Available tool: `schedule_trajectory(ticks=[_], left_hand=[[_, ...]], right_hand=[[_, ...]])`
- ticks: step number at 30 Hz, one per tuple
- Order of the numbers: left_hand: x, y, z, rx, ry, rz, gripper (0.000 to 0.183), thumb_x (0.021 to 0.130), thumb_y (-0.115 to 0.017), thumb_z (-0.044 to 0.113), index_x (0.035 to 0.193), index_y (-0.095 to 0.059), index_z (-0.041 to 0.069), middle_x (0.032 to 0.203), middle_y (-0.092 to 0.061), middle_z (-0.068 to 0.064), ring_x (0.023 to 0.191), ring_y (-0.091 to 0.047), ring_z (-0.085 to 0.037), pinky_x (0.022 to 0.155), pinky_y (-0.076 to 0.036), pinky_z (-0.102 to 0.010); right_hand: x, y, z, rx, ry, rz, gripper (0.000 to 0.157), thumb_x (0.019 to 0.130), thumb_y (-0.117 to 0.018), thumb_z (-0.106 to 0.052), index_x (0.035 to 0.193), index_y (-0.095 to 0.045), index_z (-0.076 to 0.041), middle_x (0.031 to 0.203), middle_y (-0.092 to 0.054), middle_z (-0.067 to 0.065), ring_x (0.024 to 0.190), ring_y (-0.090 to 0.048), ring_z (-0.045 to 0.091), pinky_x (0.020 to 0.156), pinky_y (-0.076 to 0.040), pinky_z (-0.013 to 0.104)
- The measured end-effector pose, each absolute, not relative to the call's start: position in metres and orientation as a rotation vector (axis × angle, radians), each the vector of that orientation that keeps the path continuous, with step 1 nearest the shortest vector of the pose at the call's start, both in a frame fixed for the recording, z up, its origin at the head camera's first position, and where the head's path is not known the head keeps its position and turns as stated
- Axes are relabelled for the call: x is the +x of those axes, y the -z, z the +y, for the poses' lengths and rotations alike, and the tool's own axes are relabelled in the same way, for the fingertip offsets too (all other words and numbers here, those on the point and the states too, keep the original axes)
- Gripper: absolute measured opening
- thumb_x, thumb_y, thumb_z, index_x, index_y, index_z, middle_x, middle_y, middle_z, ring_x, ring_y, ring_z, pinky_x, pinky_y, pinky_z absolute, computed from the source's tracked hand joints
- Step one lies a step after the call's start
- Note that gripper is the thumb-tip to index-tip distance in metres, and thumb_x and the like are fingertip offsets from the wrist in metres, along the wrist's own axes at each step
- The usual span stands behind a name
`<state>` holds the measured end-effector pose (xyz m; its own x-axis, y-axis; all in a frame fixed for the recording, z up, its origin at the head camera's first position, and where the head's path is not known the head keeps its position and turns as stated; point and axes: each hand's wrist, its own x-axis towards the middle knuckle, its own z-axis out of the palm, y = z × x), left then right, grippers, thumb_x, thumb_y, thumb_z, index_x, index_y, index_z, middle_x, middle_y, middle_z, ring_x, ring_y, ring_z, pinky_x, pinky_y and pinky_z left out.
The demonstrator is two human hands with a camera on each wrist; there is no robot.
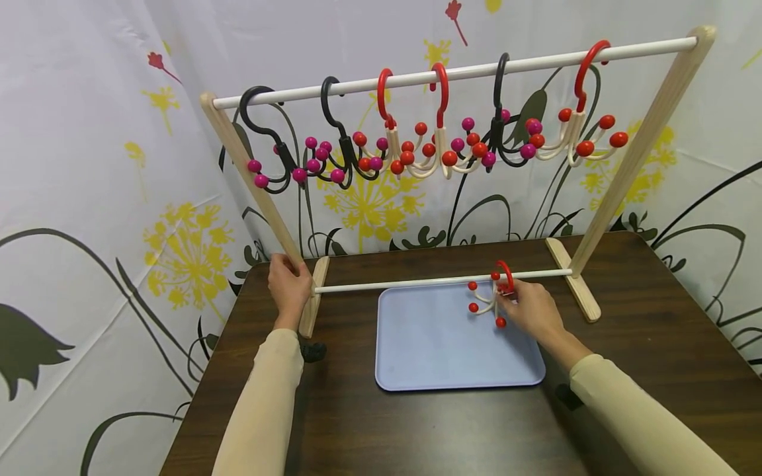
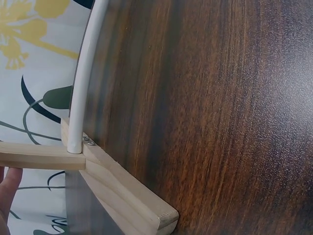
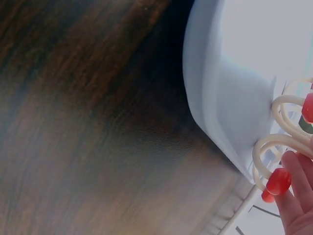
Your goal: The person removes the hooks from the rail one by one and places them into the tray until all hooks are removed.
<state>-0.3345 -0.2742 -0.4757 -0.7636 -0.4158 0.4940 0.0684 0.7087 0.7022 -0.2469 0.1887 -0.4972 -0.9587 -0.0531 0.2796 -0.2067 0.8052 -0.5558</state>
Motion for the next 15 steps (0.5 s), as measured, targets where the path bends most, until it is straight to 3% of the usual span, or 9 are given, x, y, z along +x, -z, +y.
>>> schedule_trajectory(ticks=[11,15], left_hand=[[-0.335,0.475,-0.273,0.268,0.967,-2.268,0.022,0.088,-0.064,0.014,0.101,-0.052,0.000,0.088,-0.054,-0.016,0.082,-0.054,-0.037,0.078,-0.041,-0.053],[-0.334,0.474,-0.273,0.277,0.968,-2.260,0.022,0.088,-0.064,0.014,0.101,-0.052,0.000,0.088,-0.054,-0.016,0.083,-0.054,-0.037,0.078,-0.041,-0.053]], right_hand=[[-0.240,0.492,0.199,0.216,-0.840,-2.794,0.035,0.086,-0.073,-0.016,0.118,-0.067,-0.002,0.100,-0.072,0.018,0.091,-0.067,0.037,0.072,-0.051,0.051],[-0.234,0.484,0.208,0.325,-0.724,-2.747,0.037,0.083,-0.076,-0.011,0.117,-0.068,-0.002,0.101,-0.072,0.016,0.087,-0.068,0.034,0.071,-0.051,0.050]])
